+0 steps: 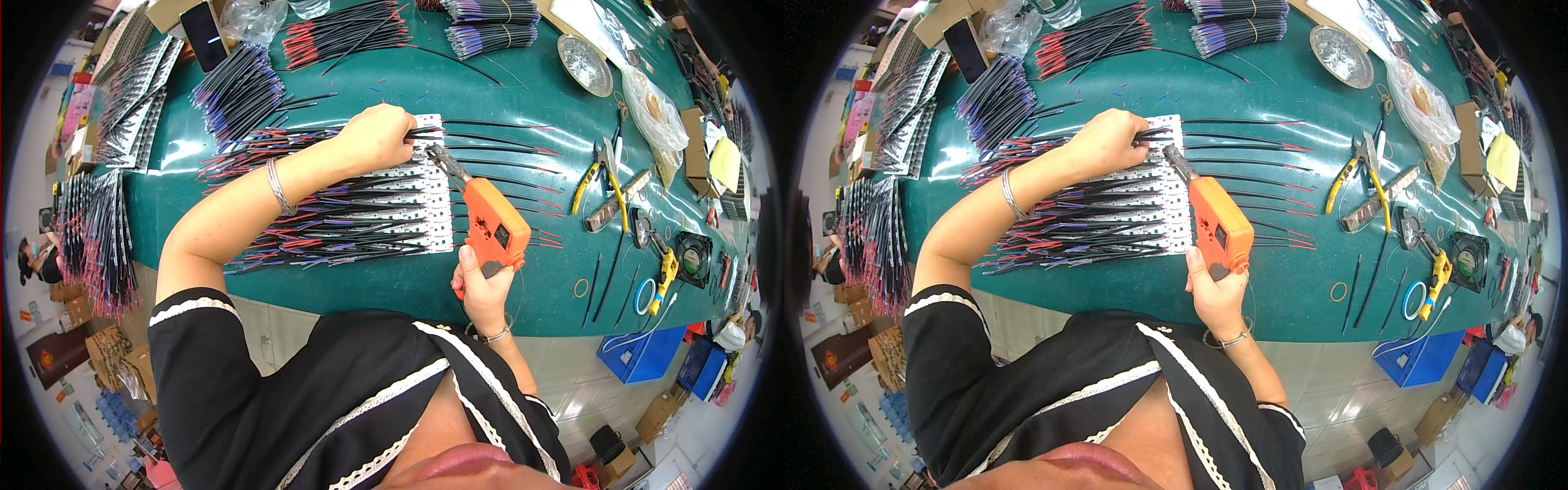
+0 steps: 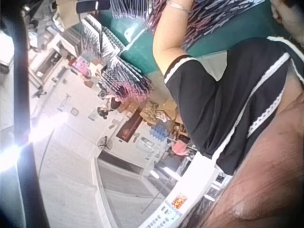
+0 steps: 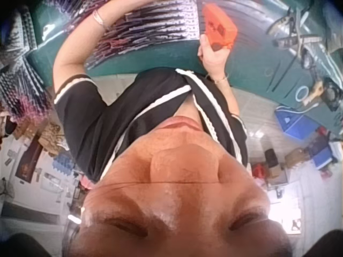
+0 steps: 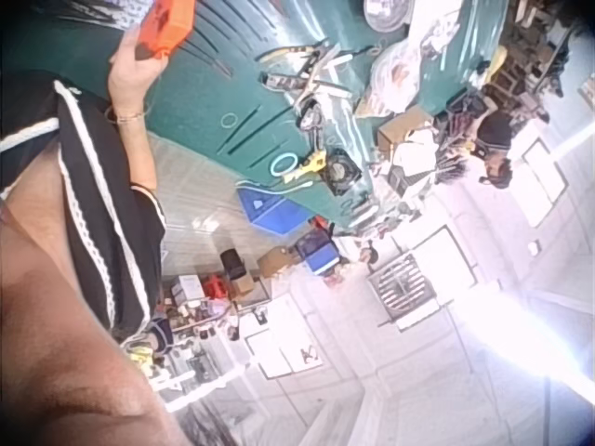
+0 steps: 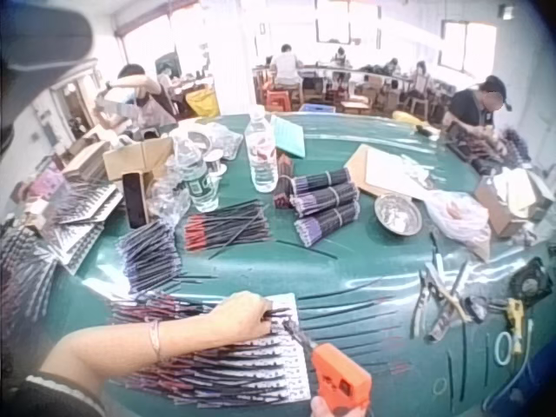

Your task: The person aligns wires onto the terminals of circuit board strips by hand and solders them using a soldering gun. The person sets aside completed strips and solders wires onto another circuit board.

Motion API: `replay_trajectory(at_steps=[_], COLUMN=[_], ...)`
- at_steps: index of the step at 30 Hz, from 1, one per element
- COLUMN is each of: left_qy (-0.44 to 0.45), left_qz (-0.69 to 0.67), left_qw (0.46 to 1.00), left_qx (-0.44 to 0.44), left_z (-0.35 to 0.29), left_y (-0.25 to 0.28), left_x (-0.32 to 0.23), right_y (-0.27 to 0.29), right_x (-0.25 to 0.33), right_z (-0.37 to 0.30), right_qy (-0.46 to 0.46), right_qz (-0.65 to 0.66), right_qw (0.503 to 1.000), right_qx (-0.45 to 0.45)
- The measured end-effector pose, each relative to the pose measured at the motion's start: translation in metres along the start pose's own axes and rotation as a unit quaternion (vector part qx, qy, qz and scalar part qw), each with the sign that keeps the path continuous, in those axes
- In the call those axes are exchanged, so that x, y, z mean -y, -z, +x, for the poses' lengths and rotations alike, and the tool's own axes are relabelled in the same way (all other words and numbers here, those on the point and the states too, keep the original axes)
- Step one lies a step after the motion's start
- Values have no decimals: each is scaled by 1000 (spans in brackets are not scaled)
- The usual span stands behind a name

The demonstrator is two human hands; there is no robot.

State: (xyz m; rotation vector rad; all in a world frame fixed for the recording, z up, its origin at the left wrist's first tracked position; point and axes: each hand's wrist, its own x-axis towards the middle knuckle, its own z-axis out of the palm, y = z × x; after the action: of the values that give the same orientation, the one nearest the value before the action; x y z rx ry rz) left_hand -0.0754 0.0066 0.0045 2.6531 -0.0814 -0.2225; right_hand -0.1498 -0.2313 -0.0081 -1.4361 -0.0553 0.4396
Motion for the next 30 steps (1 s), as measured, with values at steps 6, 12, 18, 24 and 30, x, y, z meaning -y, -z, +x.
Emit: replay_trajectory(at_steps=[6, 12, 18, 24, 30], left_qy=[-17, -15, -17, -18, -20], left_qz=[-7, -3, 33, 49, 46], left_qw=[1000, 999, 999, 998, 998], left_qx=[8, 31, 19, 30, 35], left_z=[3, 4, 1, 2, 2], left_y=[-2, 0, -3, -2, 1], left_x=[5, 3, 0, -2, -5], right_y=[0, -2, -3, -4, 8], right_x=[-3, -1, 2, -1, 1], right_z=[1, 2, -1, -1, -2], right_qy=[-2, 3, -5, 20, 6], right_qz=[-6, -13, -39, -44, 22], right_qw=[1000, 1000, 999, 999, 999], right_qx=[7, 0, 9, 4, -22])
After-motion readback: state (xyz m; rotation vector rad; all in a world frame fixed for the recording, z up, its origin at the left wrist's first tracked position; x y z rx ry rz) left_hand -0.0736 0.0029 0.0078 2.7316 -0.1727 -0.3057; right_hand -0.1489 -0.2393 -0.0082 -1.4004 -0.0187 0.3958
